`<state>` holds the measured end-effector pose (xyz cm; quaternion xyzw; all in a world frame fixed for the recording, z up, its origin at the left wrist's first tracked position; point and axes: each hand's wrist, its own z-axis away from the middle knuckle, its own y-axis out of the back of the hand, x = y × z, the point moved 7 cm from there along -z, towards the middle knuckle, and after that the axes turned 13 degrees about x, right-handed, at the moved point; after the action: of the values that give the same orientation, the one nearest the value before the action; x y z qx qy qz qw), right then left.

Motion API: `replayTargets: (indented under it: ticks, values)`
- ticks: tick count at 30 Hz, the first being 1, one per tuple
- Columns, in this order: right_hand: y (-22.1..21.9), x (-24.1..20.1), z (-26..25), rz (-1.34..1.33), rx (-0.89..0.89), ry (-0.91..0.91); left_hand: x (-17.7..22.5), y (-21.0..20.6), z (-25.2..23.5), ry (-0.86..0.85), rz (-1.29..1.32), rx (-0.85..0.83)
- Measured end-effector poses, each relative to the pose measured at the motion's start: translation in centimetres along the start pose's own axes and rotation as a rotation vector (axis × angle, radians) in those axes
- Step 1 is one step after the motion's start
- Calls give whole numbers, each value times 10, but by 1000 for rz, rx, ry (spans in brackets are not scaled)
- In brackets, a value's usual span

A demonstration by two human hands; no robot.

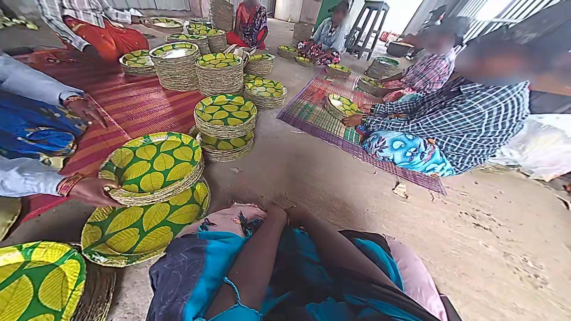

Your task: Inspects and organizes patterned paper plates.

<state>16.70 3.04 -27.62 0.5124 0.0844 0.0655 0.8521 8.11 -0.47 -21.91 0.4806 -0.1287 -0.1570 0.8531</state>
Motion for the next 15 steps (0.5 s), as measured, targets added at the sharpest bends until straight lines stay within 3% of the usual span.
replayTargets:
  ticks: [5,10,15]
  values:
    - [0,-3,8,-22,35,30,-1,-2,2,-45,-12,32]
    - [7,-23,40,-6,-21,-100,-1,-3,2,-55,-16,1]
    - [-8,-35,54,-109,36,-194,0,-4,24,-32,7,31]
